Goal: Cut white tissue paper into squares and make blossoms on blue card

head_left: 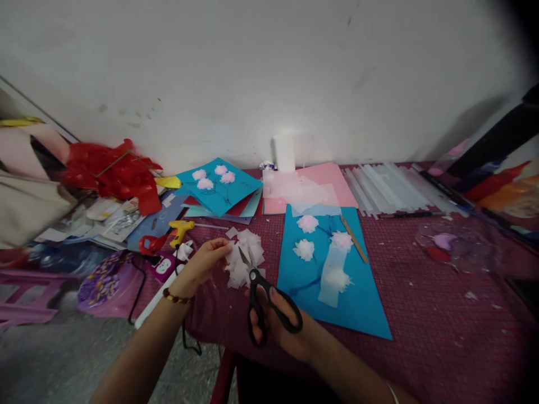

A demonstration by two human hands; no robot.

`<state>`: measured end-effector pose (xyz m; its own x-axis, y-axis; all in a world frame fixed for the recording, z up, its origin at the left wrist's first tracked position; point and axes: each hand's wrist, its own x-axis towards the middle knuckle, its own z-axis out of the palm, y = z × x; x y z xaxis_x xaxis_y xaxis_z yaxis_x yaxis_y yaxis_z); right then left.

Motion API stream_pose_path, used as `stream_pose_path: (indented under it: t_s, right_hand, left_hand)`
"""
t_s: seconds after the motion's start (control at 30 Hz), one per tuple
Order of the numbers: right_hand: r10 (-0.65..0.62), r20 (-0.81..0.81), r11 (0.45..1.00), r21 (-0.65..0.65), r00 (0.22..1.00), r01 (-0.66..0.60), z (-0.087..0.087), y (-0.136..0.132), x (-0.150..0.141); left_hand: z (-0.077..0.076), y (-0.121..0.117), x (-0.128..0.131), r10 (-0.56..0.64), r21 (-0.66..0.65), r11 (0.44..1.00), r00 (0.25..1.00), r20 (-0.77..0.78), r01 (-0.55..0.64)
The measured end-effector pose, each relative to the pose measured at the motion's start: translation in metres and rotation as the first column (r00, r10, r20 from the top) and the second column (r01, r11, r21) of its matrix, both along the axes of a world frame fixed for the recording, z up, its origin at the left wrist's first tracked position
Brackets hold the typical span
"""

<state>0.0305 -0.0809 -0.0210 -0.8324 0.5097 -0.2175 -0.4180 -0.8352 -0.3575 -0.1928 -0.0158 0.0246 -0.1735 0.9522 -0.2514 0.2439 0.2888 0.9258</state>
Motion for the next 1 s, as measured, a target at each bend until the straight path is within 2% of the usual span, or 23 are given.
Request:
stream_pose_path:
  t_s: [0.13,0.2,0.27,0.37,0.43,0.57,0.63,0.7,0.77,0.83,0.93,1.0]
  right_hand:
    - [0.018,-0.053,1.0,-0.011,0.998,-0.018,-0.002,0.002,0.001]
    - [0.025,-0.073,1.0,-0.008,0.997,-0.026,-0.004,0.001,0.0]
    - [0.032,-0.091,0.999,0.02,0.995,-0.03,-0.004,-0.001,0.001]
    - [0.026,-0.109,0.986,0.164,0.994,-0.008,0.0,-0.006,0.011]
    - [0.009,-0.09,0.945,0.328,0.996,0.021,0.007,-0.01,0.027]
    - [-0.027,0.013,0.782,0.623,1.0,0.013,0.026,-0.02,0.079]
    - [-0.072,0.079,0.712,0.702,0.994,-0.005,0.031,-0.027,0.107]
    - [-0.159,0.127,0.684,0.729,0.979,0.017,0.029,-0.036,0.132]
    - [-0.242,0.135,0.696,0.714,0.961,0.075,0.02,-0.043,0.152]
    - [-0.283,0.124,0.732,0.668,0.951,0.131,0.009,-0.05,0.167]
    - [-0.304,0.111,0.783,0.595,0.946,0.181,-0.002,-0.056,0.185]
    - [-0.327,0.112,0.795,0.569,0.938,0.209,-0.004,-0.057,0.194]
  left_hand:
    - [0.001,0.0,-0.004,0.093,0.191,0.98,0.976,-0.198,-0.055]
    - [0.0,-0.004,-0.004,0.063,0.236,0.972,0.956,-0.287,0.007]
    - [-0.001,-0.01,-0.005,-0.015,0.244,0.962,0.923,-0.385,0.118]
    - [-0.002,-0.013,-0.003,-0.091,0.22,0.953,0.89,-0.446,0.208]
    - [0.0,-0.011,0.006,-0.14,0.163,0.96,0.896,-0.42,0.227]
    - [0.004,-0.004,0.053,-0.307,0.089,0.928,0.876,-0.373,0.362]
    - [0.0,-0.001,0.088,-0.374,0.055,0.907,0.86,-0.347,0.417]
    - [-0.007,0.002,0.125,-0.42,0.041,0.888,0.844,-0.334,0.458]
    - [-0.014,0.005,0.157,-0.407,0.073,0.88,0.825,-0.393,0.469]
    - [-0.017,0.009,0.183,-0.36,0.109,0.887,0.819,-0.446,0.449]
    - [-0.018,0.014,0.207,-0.298,0.131,0.906,0.824,-0.482,0.404]
    - [-0.019,0.017,0.217,-0.269,0.132,0.919,0.835,-0.48,0.372]
